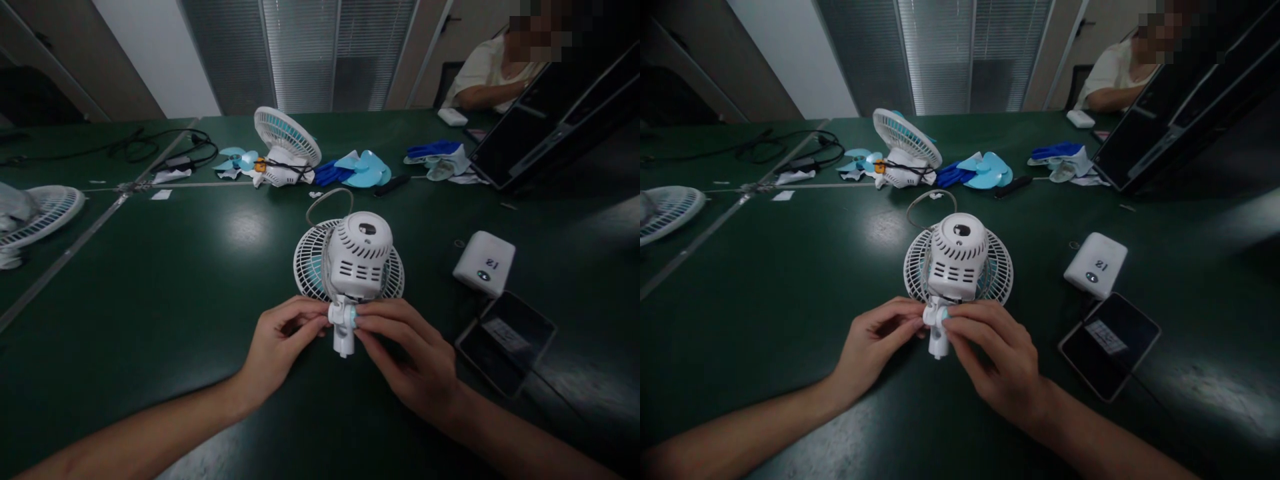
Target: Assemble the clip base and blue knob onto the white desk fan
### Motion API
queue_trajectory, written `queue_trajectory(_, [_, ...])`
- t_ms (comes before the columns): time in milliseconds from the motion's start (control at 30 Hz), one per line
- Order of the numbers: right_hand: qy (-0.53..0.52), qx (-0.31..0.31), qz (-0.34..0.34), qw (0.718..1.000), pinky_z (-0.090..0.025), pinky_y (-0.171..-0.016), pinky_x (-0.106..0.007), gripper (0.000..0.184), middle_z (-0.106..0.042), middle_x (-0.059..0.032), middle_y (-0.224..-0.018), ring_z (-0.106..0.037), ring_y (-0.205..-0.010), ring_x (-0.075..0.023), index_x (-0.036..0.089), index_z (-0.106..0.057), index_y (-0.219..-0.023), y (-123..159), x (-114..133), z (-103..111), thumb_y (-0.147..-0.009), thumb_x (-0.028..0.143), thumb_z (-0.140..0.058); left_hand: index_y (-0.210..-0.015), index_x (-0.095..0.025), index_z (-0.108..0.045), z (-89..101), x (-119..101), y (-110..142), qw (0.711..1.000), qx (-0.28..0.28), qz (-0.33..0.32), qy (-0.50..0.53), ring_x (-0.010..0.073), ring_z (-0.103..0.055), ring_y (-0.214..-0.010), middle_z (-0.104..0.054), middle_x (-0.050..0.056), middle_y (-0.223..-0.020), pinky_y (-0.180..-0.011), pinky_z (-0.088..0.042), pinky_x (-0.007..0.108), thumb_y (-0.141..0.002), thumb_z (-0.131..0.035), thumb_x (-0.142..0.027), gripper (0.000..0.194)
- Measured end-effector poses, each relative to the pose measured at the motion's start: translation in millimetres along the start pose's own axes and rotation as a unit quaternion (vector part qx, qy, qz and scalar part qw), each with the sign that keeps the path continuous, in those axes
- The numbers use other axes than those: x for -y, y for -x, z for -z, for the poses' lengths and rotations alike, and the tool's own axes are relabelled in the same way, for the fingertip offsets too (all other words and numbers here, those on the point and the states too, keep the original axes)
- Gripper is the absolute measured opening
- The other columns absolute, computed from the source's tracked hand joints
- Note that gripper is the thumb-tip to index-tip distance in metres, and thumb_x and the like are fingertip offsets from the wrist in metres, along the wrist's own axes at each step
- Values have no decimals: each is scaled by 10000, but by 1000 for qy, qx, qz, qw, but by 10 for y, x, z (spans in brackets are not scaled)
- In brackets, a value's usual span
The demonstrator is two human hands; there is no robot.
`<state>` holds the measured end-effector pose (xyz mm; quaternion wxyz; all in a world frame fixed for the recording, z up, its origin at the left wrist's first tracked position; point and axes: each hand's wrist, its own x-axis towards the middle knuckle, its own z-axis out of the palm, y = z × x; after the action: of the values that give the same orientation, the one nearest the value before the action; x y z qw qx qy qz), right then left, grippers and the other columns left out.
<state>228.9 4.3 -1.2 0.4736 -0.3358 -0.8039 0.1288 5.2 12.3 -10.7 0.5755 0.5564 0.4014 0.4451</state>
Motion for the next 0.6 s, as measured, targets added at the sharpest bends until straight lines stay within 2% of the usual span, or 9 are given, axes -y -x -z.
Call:
queue_trajectory(200, [27, -24, -18, 999, -595, -834, -302, 301, -707, -63, -1031, -681, -968, -164, 165, -672, -1135, -27, 38, 13, -876, 11, -681, -995, -171, -802, 14, 24, -26, 1000, 4, 25, -4, 154, -681, -807, -749, 69, -959, -738, -558, 238, -923, -729, -215, 112])
queue_trajectory(400, [41, -12, -43, 998, -597, -782, -260, 290, -717, -48, -1015, -697, -910, -144, 183, -674, -1144, -16, 7, 32, -892, 40, -677, -1017, -167, -792, 5, 21, -33, 999, 5, 36, 0, 159, -684, -819, -743, 69, -961, -733, -553, 240, -923, -729, -229, 129])
queue_trajectory(500, [-8, -2, -80, 997, -608, -735, -225, 284, -723, -18, -970, -713, -823, -117, 206, -662, -1164, 21, -29, 7, -922, 58, -647, -1003, -163, -782, 0, 23, -30, 999, 4, 44, 13, 161, -692, -819, -742, 62, -925, -730, -553, 236, -925, -724, -222, 114])
queue_trajectory(600, [-103, 7, -149, 983, -601, -591, -186, 256, -717, 7, -923, -691, -645, -83, 229, -649, -1175, 72, -49, -36, -954, 102, -626, -994, -154, -776, 0, 17, -22, 999, -2, 45, 17, 165, -699, -826, -737, 65, -921, -730, -555, 238, -928, -718, -217, 109])
